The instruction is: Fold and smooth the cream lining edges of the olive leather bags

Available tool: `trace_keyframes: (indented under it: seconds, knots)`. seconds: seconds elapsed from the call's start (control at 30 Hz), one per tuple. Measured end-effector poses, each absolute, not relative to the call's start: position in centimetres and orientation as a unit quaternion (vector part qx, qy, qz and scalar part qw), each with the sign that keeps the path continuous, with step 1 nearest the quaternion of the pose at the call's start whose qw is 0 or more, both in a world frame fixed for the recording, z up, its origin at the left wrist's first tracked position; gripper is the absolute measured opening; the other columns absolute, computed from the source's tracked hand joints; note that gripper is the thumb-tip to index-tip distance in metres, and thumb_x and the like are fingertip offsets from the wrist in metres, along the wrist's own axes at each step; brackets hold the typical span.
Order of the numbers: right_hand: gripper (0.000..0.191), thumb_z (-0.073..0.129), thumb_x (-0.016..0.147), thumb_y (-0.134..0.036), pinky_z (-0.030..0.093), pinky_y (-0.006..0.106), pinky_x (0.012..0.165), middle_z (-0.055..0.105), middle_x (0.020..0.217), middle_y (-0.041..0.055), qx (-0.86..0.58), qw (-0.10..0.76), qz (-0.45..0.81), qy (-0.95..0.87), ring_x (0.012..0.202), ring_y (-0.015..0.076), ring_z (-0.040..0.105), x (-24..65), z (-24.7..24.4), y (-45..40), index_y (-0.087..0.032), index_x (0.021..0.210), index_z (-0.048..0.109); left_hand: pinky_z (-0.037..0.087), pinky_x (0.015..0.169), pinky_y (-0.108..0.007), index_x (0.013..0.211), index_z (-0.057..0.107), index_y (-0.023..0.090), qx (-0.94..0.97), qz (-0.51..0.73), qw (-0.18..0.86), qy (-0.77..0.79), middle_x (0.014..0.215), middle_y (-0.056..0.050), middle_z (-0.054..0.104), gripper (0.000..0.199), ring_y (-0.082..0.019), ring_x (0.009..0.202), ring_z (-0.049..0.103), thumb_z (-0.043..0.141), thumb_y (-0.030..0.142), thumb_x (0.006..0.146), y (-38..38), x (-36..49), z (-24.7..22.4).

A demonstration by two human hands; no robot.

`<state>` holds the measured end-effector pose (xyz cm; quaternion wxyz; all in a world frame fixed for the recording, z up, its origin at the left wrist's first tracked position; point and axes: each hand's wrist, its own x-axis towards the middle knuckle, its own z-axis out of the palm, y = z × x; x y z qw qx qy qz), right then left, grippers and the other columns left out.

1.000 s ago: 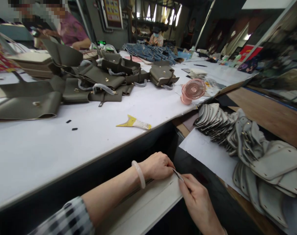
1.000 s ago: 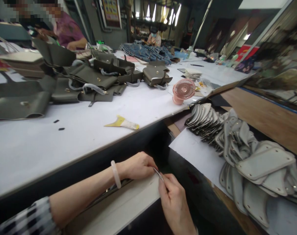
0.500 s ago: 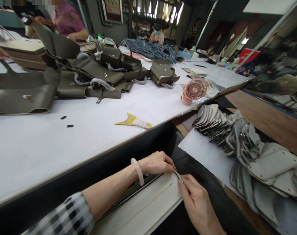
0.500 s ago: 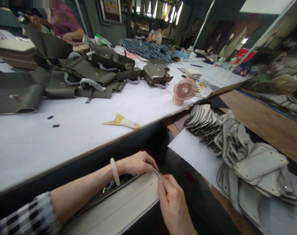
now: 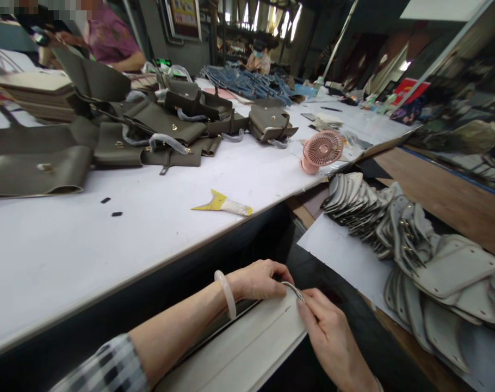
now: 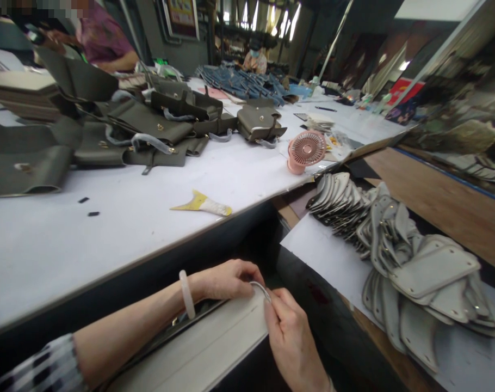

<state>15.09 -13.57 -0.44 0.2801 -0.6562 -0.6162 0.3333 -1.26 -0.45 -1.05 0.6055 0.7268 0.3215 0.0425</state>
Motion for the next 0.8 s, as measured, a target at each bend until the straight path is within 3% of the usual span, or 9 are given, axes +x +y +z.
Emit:
trace_keyframes:
  seconds: [0.2, 0.27, 0.37, 0.47, 0.6, 0.8]
  knots:
    - [0.043, 0.043, 0.1, -0.051, 0.046, 0.029, 0.083, 0.064, 0.114, 0.0075, -0.645, 0.315, 0.455, -0.528, 0.097, 0.0215, 0.059, 15.9, 0.3, -13.9, -0.021, 0.111, 0.072, 0.049, 0.071, -0.025, 0.095, 0.072, 0.019, 0.709, 0.056, 0.627, 0.317, 0.089, 0.0, 0.071, 0.031, -0.018, 0.084, 0.063, 0.058, 0.023, 0.068, -1.0, -1.2, -1.0]
    - [0.041, 0.047, 0.098, -0.051, 0.047, 0.03, 0.084, 0.066, 0.114, 0.0065, -0.636, 0.354, 0.515, -0.454, 0.099, 0.0227, 0.06, 16.1, 0.0, -13.9, -0.022, 0.109, 0.073, 0.048, 0.069, -0.025, 0.095, 0.071, 0.019, 0.704, 0.058, 0.634, 0.315, 0.088, 0.0, 0.07, 0.029, -0.017, 0.082, 0.062, 0.058, 0.024, 0.07, -1.0, -1.2, -1.0]
    - [0.034, 0.064, 0.089, -0.049, 0.045, 0.033, 0.098, 0.069, 0.116, 0.006, -0.592, 0.441, 0.594, -0.319, 0.112, 0.0257, 0.057, 15.8, -1.2, -13.8, -0.022, 0.106, 0.075, 0.047, 0.067, -0.025, 0.094, 0.07, 0.018, 0.699, 0.06, 0.639, 0.316, 0.086, 0.0, 0.068, 0.026, -0.016, 0.079, 0.061, 0.058, 0.024, 0.071, -1.0, -1.2, -1.2]
    - [0.04, 0.073, 0.081, -0.049, 0.043, 0.036, 0.103, 0.072, 0.111, 0.007, -0.536, 0.494, 0.667, -0.153, 0.112, 0.026, 0.059, 14.9, -3.0, -13.8, -0.02, 0.109, 0.075, 0.045, 0.064, -0.024, 0.093, 0.069, 0.018, 0.696, 0.058, 0.639, 0.321, 0.083, 0.0, 0.065, 0.027, -0.016, 0.075, 0.058, 0.058, 0.023, 0.07, -1.1, -1.2, -1.1]
    - [0.038, 0.069, 0.086, -0.048, 0.048, 0.036, 0.094, 0.074, 0.099, 0.0083, -0.471, 0.475, 0.743, -0.027, 0.095, 0.023, 0.065, 14.5, -4.4, -13.8, -0.016, 0.107, 0.074, 0.043, 0.062, -0.023, 0.094, 0.067, 0.018, 0.697, 0.055, 0.636, 0.326, 0.083, 0.001, 0.062, 0.028, -0.014, 0.074, 0.055, 0.055, 0.018, 0.069, -1.5, -1.3, -0.5]
    - [0.036, 0.067, 0.089, -0.047, 0.049, 0.03, 0.082, 0.07, 0.089, 0.0056, -0.445, 0.433, 0.78, -0.082, 0.082, 0.0169, 0.062, 15.0, -3.2, -13.5, -0.016, 0.107, 0.072, 0.043, 0.066, -0.023, 0.093, 0.067, 0.019, 0.708, 0.055, 0.621, 0.332, 0.087, 0.001, 0.063, 0.027, -0.014, 0.078, 0.056, 0.053, 0.015, 0.07, -2.0, -1.4, -0.1]
